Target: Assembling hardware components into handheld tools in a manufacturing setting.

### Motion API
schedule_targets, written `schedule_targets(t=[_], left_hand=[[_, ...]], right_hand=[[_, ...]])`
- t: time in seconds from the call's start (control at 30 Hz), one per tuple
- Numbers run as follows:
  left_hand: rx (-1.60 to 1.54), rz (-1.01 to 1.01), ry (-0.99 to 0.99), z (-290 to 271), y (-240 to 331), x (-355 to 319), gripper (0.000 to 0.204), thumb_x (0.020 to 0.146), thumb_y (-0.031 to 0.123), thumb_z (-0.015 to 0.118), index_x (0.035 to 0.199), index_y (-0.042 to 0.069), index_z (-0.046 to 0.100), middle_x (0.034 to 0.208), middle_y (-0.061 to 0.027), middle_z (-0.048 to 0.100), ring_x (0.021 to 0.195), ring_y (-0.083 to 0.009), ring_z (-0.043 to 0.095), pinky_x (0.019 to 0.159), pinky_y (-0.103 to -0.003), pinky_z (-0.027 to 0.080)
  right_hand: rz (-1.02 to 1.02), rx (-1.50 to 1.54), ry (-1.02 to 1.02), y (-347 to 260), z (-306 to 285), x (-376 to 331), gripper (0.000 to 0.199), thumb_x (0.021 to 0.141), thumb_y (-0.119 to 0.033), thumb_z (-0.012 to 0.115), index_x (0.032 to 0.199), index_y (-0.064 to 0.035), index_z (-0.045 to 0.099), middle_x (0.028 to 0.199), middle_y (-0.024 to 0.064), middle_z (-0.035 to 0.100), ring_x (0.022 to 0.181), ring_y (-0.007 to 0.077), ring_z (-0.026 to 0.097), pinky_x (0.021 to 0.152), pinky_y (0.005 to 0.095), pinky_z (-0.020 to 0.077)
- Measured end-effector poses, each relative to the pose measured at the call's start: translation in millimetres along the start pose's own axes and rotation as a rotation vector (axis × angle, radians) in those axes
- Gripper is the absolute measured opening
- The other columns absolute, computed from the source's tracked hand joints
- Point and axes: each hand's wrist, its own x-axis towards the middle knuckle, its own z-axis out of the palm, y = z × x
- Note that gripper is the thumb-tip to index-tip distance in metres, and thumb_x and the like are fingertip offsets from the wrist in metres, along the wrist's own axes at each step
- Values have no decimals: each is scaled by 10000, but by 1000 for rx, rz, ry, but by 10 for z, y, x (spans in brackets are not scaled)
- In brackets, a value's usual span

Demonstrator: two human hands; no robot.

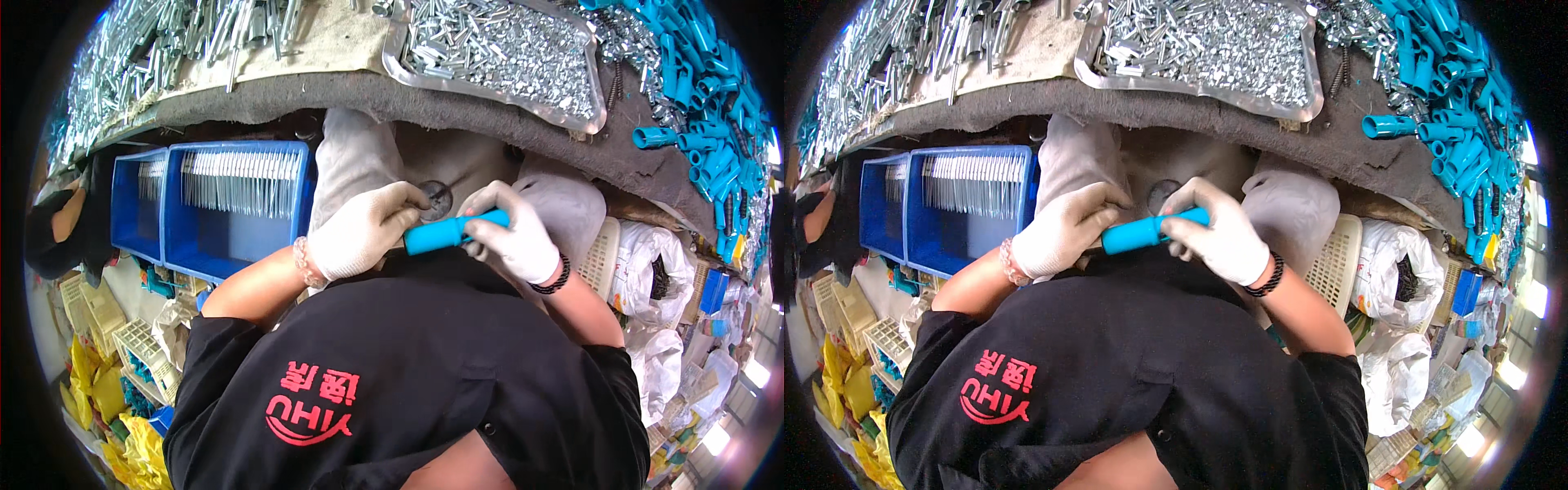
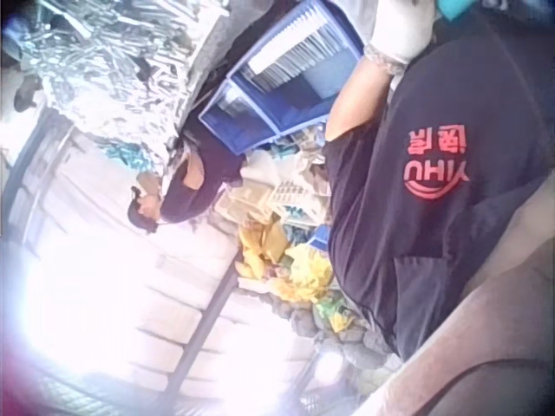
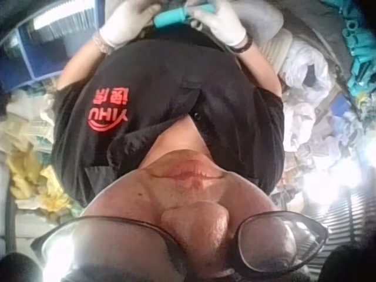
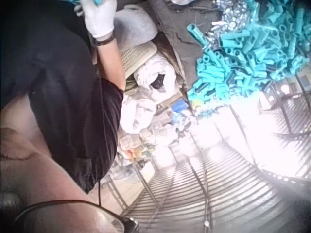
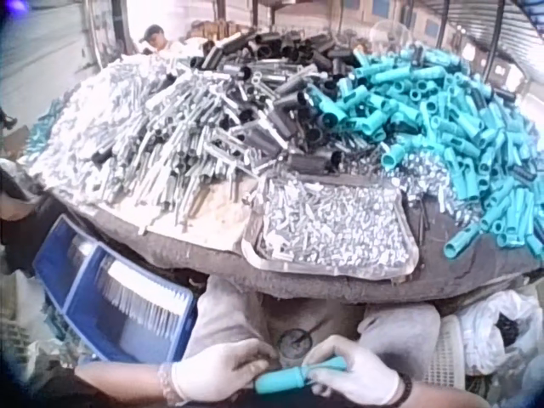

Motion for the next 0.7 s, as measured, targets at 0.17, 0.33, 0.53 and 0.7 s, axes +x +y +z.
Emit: schedule_targets(t=[0.17,0.33,0.53,0.7], left_hand=[[-326,-39,-105,-122,59,9,542,1002,405,600,1402,53,499,952,-47,582,522,-71,504,440,-206,402],[-629,20,-326,-169,24,-83,660,980,419,634,1479,37,434,895,-21,561,543,-52,475,438,-190,363],[-753,92,-104,-122,7,-129,562,1017,377,571,1438,21,461,893,-80,582,515,-83,466,428,-216,358],[-783,46,-48,-100,-33,-204,528,1019,352,566,1415,14,475,901,-87,586,517,-88,472,425,-216,360]], right_hand=[[-487,-393,22,-27,95,198,195,882,-67,693,1021,-27,563,959,106,608,786,192,636,689,334,523],[-728,-915,-90,-655,160,426,184,840,-142,740,948,-53,621,947,142,616,866,336,618,775,416,514],[-780,-1271,332,-1344,50,1030,234,838,-191,664,1032,-67,703,964,167,723,937,345,684,858,433,540],[-759,-1433,347,-1392,29,1180,242,838,-210,638,1033,-77,694,923,180,715,907,369,683,819,450,544]])
